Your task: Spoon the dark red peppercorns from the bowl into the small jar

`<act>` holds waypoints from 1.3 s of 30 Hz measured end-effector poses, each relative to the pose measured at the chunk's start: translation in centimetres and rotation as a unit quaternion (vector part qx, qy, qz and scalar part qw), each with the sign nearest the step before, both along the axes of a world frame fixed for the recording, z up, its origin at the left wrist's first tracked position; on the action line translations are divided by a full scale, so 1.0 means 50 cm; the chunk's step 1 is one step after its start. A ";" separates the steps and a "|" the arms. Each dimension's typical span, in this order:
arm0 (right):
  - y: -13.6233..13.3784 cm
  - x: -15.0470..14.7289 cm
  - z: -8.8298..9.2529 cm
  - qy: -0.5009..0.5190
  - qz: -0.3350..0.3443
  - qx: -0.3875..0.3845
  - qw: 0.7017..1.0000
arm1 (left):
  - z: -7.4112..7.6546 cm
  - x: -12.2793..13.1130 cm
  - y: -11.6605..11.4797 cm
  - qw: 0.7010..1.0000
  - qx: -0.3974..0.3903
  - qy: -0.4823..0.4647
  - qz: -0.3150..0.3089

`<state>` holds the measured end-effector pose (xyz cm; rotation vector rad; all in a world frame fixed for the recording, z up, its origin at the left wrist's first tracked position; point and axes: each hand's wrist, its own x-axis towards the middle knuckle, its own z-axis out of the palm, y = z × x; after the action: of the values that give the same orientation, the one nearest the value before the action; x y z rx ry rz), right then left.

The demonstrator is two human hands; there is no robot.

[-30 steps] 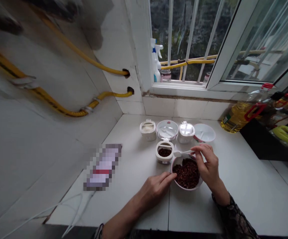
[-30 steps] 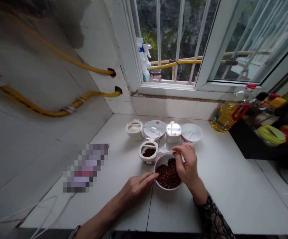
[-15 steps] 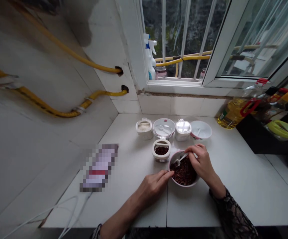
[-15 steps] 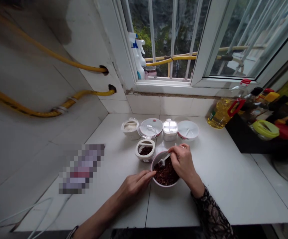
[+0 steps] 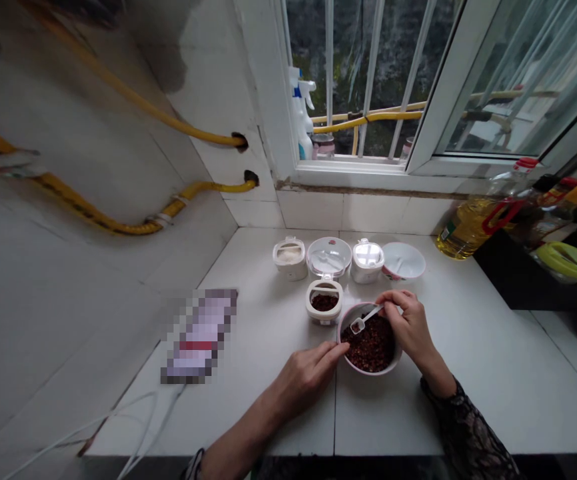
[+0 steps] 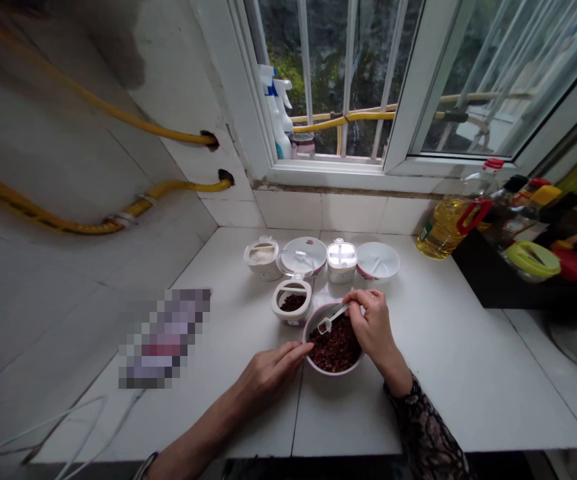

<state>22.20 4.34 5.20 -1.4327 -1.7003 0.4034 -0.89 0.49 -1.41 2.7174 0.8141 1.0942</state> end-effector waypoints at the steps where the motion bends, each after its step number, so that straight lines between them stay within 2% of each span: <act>1: 0.000 0.000 0.001 0.001 0.000 -0.001 1.000 | 0.000 0.000 0.000 1.000 0.002 -0.001 0.000; 6: 0.000 -0.002 0.002 -0.013 -0.005 0.006 1.000 | 0.000 -0.001 0.000 1.000 0.000 0.004 -0.001; 13: 0.002 0.000 0.004 0.040 -0.019 -0.046 0.998 | 0.000 0.000 0.000 1.000 0.002 0.004 0.002; 18: 0.004 -0.004 0.008 0.179 -0.013 -0.105 0.978 | 0.006 0.002 0.000 1.000 0.021 0.002 0.010; 21: 0.003 -0.023 0.017 0.224 0.000 -0.102 0.969 | 0.006 0.002 0.000 1.000 0.018 0.006 0.009; 23: 0.000 -0.040 0.024 0.191 0.015 -0.059 0.980 | 0.006 0.002 0.000 1.000 0.011 0.009 0.008; 26: -0.004 -0.062 0.030 0.039 0.056 0.067 0.995 | 0.007 0.002 0.000 1.000 0.008 0.011 0.010; 29: -0.007 -0.067 0.029 -0.099 0.124 0.147 0.976 | 0.009 0.004 -0.001 1.000 0.005 0.012 0.010; 32: -0.008 -0.053 0.031 -0.102 0.123 0.174 0.972 | 0.010 0.004 -0.001 1.000 0.007 0.007 0.009; 36: -0.004 -0.018 0.034 -0.044 0.046 0.165 0.984 | 0.008 0.004 0.000 1.000 0.011 0.003 0.005; 39: 0.000 0.000 0.024 -0.097 0.028 0.136 0.986 | 0.007 0.002 0.000 1.000 0.013 0.001 0.007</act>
<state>22.22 4.35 6.39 -1.2582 -1.8733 0.0570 -0.77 0.49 -1.08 2.7374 0.8253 1.1133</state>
